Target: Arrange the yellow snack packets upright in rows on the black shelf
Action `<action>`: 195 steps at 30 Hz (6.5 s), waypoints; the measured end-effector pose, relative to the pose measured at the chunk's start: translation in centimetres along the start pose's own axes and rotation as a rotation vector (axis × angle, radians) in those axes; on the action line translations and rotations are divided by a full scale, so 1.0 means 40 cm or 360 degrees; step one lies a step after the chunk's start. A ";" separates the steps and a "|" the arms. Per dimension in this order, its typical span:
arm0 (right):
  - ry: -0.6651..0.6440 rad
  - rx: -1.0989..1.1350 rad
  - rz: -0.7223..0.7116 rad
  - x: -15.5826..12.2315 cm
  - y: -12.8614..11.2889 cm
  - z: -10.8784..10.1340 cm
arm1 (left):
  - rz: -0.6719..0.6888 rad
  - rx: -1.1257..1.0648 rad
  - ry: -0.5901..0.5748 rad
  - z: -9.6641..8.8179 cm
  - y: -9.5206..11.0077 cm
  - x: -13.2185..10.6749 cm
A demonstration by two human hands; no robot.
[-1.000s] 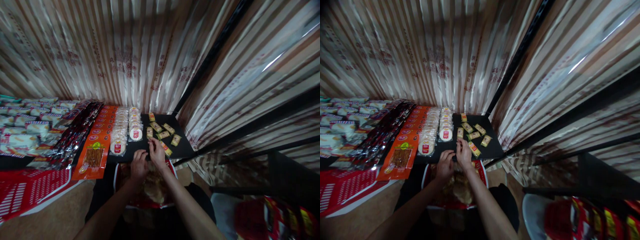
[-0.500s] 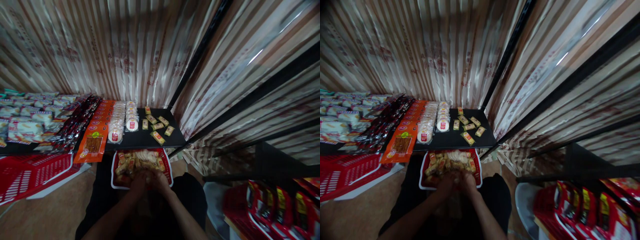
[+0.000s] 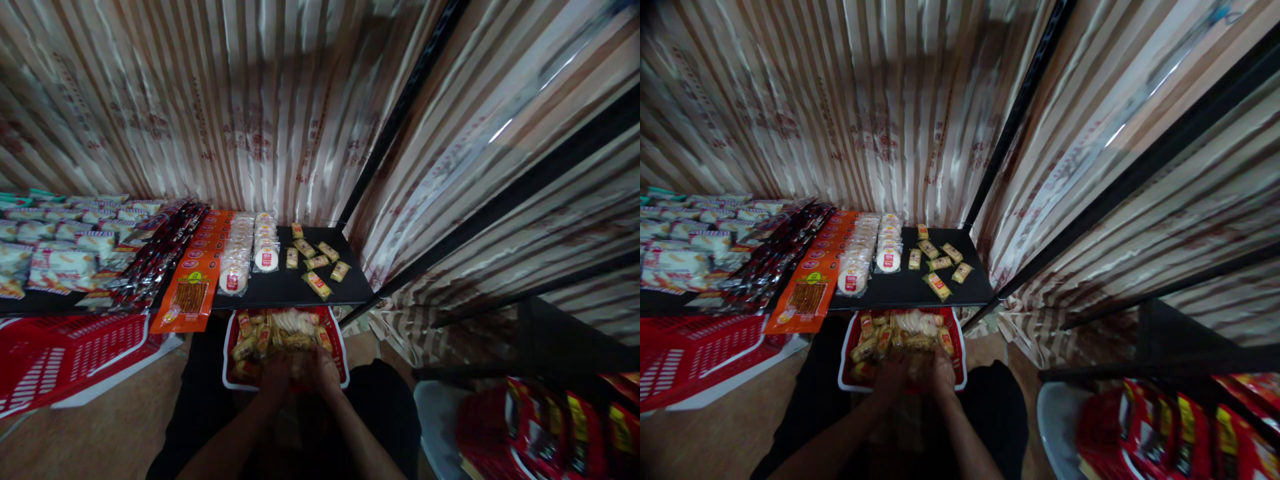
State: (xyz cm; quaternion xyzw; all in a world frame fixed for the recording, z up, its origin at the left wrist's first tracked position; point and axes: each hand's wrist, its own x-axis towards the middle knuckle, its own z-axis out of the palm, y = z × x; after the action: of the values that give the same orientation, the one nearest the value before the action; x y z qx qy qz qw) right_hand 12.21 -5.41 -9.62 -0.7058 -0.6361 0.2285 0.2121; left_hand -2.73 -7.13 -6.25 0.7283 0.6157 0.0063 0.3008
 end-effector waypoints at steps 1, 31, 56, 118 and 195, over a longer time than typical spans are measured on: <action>0.0005 0.0005 0.0011 0.007 -0.004 0.000 | 0.0021 0.0031 0.0012 0.004 -0.001 0.001; -0.0398 0.1154 0.0067 0.005 -0.208 -0.095 | -0.0230 -0.1213 0.0523 -0.193 -0.080 -0.001; -0.0024 0.0166 -0.0565 0.030 -0.258 -0.159 | 0.0391 -0.0183 0.0336 -0.342 -0.035 -0.040; 0.0206 0.0410 -0.0291 0.107 -0.192 -0.048 | 0.0569 -0.0143 0.0757 -0.212 -0.038 0.058; -0.0020 0.0450 -0.0230 0.361 -0.403 -0.081 | 0.0145 -0.0138 0.1111 -0.307 -0.065 0.102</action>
State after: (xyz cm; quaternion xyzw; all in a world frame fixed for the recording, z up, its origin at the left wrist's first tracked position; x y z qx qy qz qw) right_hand 2.48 10.56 1.72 -0.6198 -0.6480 0.3043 0.3214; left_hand -8.72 2.00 1.16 0.6955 0.6474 0.2945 0.1023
